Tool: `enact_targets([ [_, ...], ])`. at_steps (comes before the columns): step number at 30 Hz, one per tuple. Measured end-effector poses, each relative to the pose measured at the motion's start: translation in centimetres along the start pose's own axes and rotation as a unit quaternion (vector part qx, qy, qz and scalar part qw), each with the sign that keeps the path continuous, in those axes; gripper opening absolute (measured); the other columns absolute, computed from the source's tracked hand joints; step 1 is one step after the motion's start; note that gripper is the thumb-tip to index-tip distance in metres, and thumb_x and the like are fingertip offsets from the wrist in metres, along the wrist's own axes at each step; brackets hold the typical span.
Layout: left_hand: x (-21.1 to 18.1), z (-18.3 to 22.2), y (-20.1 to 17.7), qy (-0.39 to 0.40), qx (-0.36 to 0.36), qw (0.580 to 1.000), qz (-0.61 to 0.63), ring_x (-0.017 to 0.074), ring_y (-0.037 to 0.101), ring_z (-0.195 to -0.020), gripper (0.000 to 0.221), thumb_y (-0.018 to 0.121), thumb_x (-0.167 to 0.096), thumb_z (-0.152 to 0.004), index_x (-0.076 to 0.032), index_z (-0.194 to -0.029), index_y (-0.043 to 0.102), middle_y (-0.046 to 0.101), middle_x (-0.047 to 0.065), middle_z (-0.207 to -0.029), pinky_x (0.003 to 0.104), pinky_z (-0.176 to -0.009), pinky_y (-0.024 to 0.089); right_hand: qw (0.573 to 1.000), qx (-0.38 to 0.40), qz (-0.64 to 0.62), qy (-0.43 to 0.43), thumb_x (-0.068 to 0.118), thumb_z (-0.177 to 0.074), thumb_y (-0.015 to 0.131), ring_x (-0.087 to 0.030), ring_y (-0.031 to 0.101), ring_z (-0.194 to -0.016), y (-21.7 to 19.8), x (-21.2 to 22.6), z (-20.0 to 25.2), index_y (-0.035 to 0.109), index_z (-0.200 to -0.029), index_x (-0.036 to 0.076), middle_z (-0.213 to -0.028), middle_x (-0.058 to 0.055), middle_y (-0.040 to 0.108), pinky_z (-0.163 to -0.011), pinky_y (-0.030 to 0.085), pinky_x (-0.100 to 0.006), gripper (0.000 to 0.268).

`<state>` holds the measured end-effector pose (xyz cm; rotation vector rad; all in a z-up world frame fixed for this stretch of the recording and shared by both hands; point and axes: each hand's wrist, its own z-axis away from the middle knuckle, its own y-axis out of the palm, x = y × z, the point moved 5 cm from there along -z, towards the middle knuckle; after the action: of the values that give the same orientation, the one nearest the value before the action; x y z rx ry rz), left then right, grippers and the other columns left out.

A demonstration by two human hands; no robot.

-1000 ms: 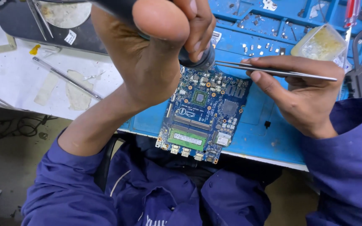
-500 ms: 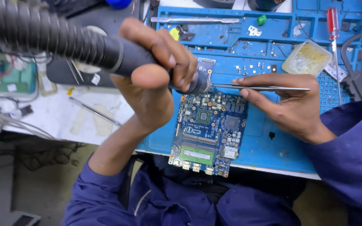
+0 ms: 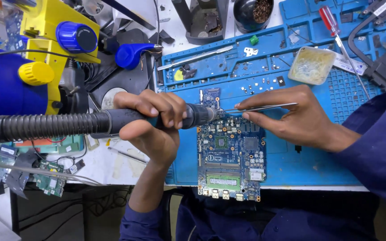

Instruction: Using a hot air rework station and tweezers to remove small electronic components from a laptop motherboard.

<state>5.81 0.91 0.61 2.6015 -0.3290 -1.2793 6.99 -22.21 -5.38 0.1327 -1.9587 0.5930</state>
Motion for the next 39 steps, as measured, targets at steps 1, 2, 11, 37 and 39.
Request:
enact_targets([
  [1, 0.01, -0.03, -0.12, 0.007, 0.003, 1.000, -0.007, 0.0167, 0.046, -0.050, 0.048, 0.056, -0.062, -0.105, -0.016, -0.102, 0.043, 0.044, 0.001, -0.070, 0.033, -0.055, 0.049, 1.000, 0.006, 0.004, -0.006, 0.008, -0.094, 0.079, -0.026, 0.083, -0.103, 0.04, 0.02, -0.15, 0.079, -0.116, 0.006, -0.110, -0.011, 0.082, -0.094, 0.073, -0.037, 0.022],
  [2, 0.01, 0.04, -0.10, 0.006, 0.003, 1.000, -0.007, 0.0167, 0.046, -0.050, 0.048, 0.056, -0.062, -0.105, -0.016, -0.102, 0.043, 0.044, 0.001, -0.070, 0.033, -0.055, 0.049, 1.000, 0.006, 0.003, -0.005, 0.008, -0.094, 0.079, -0.026, 0.083, -0.103, 0.06, 0.01, -0.04, 0.079, -0.116, 0.006, -0.110, -0.011, 0.082, -0.094, 0.073, -0.037, 0.022],
  [11, -0.12, 0.00, -0.03, 0.001, 0.001, 1.000, -0.019, 0.0173, 0.045, -0.050, 0.048, 0.053, -0.062, -0.106, -0.016, -0.101, 0.040, 0.041, 0.002, -0.070, 0.034, -0.055, 0.048, 1.000, 0.007, 0.008, -0.007, 0.008, -0.093, 0.080, -0.025, 0.083, -0.100, 0.08, 0.08, -0.17, 0.080, -0.113, 0.005, -0.108, -0.012, 0.083, -0.090, 0.072, -0.035, 0.020],
  [37, -0.31, -0.17, 0.16, 0.008, 0.005, 1.000, -0.021, 0.0173, 0.046, -0.050, 0.047, 0.053, -0.061, -0.107, -0.016, -0.101, 0.041, 0.043, 0.002, -0.071, 0.035, -0.055, 0.048, 1.000, 0.018, 0.005, -0.018, 0.005, -0.095, 0.079, -0.030, 0.081, -0.108, 0.18, 0.11, -0.09, 0.078, -0.116, 0.003, -0.112, -0.014, 0.080, -0.099, 0.072, -0.039, 0.022],
  [39, -0.36, -0.21, 0.21, 0.009, 0.006, 1.000, -0.022, 0.0173, 0.046, -0.051, 0.047, 0.052, -0.060, -0.107, -0.016, -0.102, 0.041, 0.043, 0.002, -0.071, 0.035, -0.056, 0.048, 1.000, 0.019, 0.007, -0.020, 0.005, -0.095, 0.079, -0.030, 0.081, -0.108, 0.20, 0.10, -0.07, 0.078, -0.117, 0.003, -0.113, -0.014, 0.080, -0.099, 0.072, -0.040, 0.022],
])
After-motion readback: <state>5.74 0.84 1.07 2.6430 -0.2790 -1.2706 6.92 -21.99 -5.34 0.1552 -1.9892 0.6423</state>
